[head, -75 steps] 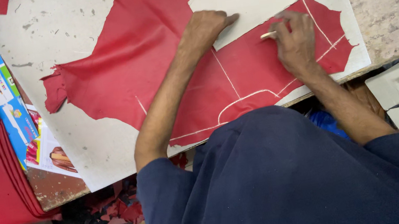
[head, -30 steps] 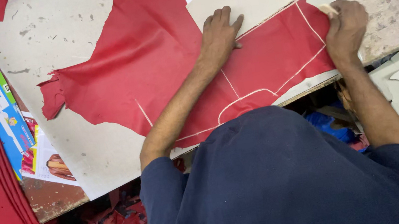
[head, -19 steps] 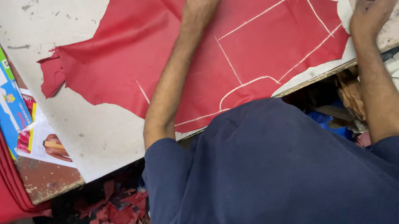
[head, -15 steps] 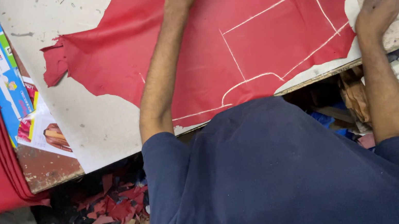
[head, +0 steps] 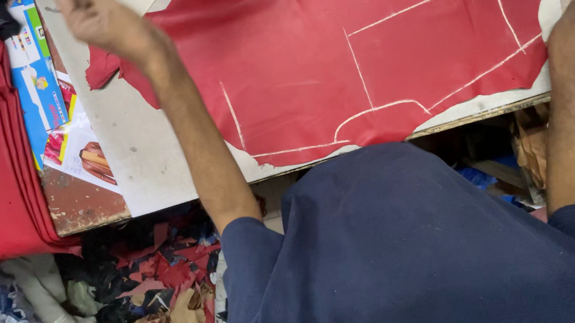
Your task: The person lays a red fabric sheet on a worktable, places a cardboard pattern on top, and traces its outline with chalk. They then use a utility knife to cut the fabric along the traced lines, remove the pattern, and fold the cut piece.
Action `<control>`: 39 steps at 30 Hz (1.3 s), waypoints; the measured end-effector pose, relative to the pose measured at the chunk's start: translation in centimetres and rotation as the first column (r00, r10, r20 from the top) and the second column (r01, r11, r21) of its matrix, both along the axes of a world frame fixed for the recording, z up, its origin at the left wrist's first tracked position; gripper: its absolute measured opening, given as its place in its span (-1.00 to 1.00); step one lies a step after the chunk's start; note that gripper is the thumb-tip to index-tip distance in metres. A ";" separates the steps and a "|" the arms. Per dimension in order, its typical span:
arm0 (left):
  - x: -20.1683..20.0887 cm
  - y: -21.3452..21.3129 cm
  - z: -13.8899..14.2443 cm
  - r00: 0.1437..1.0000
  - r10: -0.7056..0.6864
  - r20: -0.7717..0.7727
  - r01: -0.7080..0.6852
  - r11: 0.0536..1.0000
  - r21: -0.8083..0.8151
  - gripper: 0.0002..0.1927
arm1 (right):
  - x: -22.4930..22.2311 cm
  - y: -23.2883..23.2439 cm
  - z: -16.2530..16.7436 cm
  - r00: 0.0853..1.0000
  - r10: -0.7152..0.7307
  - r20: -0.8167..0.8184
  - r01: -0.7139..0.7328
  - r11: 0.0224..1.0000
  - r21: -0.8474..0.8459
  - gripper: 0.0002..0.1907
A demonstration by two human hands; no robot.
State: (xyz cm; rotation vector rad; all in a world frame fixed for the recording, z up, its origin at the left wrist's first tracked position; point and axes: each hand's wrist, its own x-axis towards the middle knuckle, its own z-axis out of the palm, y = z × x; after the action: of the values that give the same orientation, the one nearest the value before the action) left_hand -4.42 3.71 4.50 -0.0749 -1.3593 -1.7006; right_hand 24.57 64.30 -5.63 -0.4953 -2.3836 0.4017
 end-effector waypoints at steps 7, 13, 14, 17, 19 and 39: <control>9.4 -17.2 -4.5 0.813 0.495 0.307 -0.570 0.787 0.238 -0.67 | -1.1 0.8 0.2 0.994 -0.109 -0.002 0.109 0.991 -0.083 -0.70; 18.7 -20.1 -8.7 0.694 0.586 0.417 -0.705 0.671 0.231 -0.70 | -0.4 0.4 1.6 0.996 -0.081 0.025 0.081 0.997 -0.013 -0.69; 19.1 -19.9 -8.6 0.620 0.648 0.443 -0.770 0.612 0.183 -0.69 | -0.4 0.3 1.9 0.998 -0.066 0.023 0.066 0.998 0.005 -0.69; 19.4 -19.7 -7.4 0.594 0.597 0.540 -0.778 0.596 0.197 -0.75 | -0.4 0.4 2.6 0.999 -0.034 0.035 0.033 0.999 0.024 -0.70; 19.3 -20.0 -6.5 0.583 0.461 0.669 -0.754 0.613 0.235 -0.76 | -0.3 0.7 2.7 0.997 -0.039 0.070 0.040 0.999 -0.011 -0.71; 23.8 37.5 -5.0 0.817 0.117 0.565 0.541 0.187 -0.820 0.00 | -6.7 2.8 7.8 0.808 0.583 0.091 -0.585 0.811 0.002 -0.51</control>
State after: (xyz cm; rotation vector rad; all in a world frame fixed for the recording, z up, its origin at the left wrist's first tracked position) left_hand 19.41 41.18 -0.50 -0.6243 -2.8542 -0.7023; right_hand 17.85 67.07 2.20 0.2704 -2.5888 0.6214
